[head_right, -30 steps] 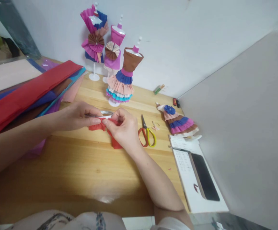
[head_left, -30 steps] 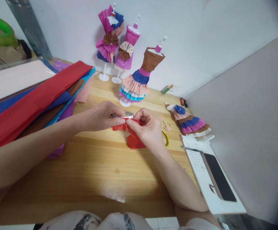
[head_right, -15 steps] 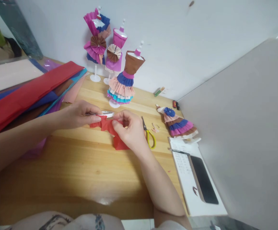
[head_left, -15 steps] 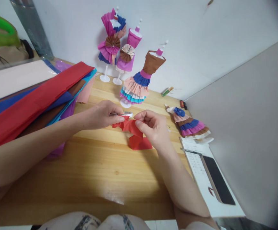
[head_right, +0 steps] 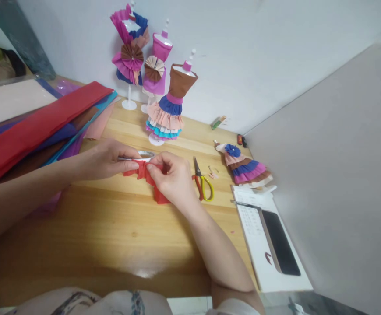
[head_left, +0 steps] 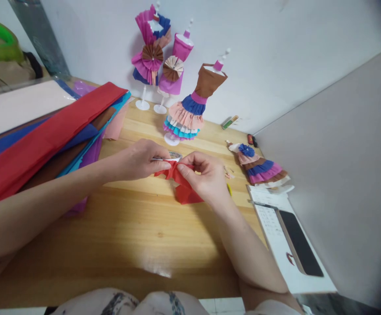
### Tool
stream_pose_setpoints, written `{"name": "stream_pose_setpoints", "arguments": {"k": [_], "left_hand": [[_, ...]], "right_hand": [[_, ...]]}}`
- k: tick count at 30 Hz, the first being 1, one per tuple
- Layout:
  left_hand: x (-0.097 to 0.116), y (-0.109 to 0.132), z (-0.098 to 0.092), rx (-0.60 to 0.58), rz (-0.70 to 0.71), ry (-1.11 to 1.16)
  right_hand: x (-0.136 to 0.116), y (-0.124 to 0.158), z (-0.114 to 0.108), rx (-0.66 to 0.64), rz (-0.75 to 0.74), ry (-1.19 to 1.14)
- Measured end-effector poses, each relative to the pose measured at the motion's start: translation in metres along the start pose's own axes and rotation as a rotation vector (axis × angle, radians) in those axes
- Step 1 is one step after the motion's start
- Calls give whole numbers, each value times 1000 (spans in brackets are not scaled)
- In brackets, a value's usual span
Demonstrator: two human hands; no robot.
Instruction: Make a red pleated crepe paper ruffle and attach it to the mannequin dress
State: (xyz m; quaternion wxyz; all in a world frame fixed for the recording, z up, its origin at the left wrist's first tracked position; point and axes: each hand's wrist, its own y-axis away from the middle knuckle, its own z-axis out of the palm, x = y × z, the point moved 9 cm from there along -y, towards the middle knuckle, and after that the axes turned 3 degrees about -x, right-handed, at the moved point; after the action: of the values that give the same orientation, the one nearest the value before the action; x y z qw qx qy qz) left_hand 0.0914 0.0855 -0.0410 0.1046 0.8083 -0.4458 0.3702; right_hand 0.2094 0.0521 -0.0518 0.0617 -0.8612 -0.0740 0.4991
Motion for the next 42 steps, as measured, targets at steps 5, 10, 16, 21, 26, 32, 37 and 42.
{"name": "stream_pose_setpoints", "arguments": {"k": [5,10,16,21,26,32,37,42], "left_hand": [[4,0,1,11,12,-41],[8,0,4,4,31,-93],[7,0,6,-5,28,-122],[-3,-2,12,-92,36,-131],[-16,-1,14,-122,32,-157],[-15,5,-29,334,-35,-35],[-47,8,-23,316,-380,-43],[-59,12,-29,446,-435,160]], "right_hand": [[-1,1,1,12,2,55],[0,0,2,29,24,97],[4,-2,3,38,51,87],[8,-5,18,-112,38,53],[18,-8,28,-204,66,32],[31,-16,4,-40,148,-152],[34,-19,1,-6,173,-273],[35,-20,-7,82,151,-278]]}}
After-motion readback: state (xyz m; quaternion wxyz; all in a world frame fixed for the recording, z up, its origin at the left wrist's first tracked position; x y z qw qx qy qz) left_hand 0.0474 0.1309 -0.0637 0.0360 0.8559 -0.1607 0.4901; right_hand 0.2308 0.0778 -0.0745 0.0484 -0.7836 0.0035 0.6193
